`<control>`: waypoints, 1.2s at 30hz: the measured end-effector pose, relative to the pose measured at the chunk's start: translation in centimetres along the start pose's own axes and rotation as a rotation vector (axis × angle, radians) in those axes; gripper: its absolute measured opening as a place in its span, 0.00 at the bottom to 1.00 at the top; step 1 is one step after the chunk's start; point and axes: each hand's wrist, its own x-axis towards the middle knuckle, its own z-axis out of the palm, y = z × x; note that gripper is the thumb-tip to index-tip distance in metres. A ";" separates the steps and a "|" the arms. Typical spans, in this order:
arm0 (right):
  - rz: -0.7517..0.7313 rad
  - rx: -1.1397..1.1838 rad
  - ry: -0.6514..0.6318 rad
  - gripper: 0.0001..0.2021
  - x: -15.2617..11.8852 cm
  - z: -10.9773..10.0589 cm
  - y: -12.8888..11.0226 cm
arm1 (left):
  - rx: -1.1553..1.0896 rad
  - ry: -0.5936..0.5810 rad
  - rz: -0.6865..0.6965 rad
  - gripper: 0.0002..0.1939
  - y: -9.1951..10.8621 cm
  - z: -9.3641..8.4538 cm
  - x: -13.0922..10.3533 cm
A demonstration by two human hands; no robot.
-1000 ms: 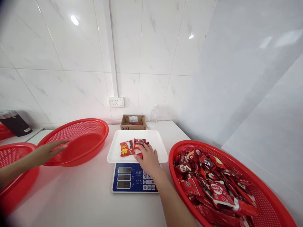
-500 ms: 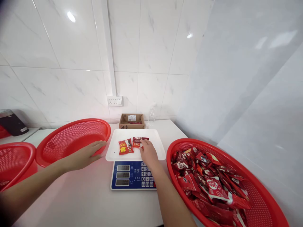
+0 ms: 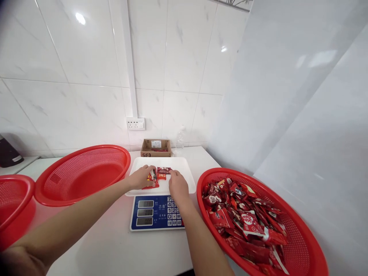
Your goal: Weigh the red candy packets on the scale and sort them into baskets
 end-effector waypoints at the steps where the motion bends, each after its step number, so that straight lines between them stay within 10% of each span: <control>1: 0.021 0.007 0.011 0.20 0.0 0.0 0.1 | -0.014 0.014 -0.010 0.31 0.1 -0.3 -0.1; 13: 0.093 0.432 0.258 0.18 0.6 0.3 1.7 | 0.273 0.359 -0.274 0.28 -6.0 -8.1 -4.1; 16: 0.146 0.695 0.272 0.16 1.2 0.6 0.9 | 0.075 0.365 -0.176 0.27 -4.5 -7.1 -4.3; 21: 0.175 1.145 0.145 0.18 1.3 1.5 -2.0 | -0.877 0.027 -0.051 0.38 1.3 -2.4 -2.7; 27: 0.104 1.088 0.023 0.22 0.4 1.0 -3.4 | -1.350 0.047 -0.090 0.23 3.5 -0.1 -1.2; 32: 0.039 0.774 -0.021 0.23 1.0 0.8 -2.9 | -1.162 0.262 -0.134 0.12 0.7 -2.1 -2.1; 36: -0.018 0.367 -0.050 0.26 2.4 1.8 -2.1 | -0.481 0.417 -0.237 0.10 -3.6 -4.5 -3.7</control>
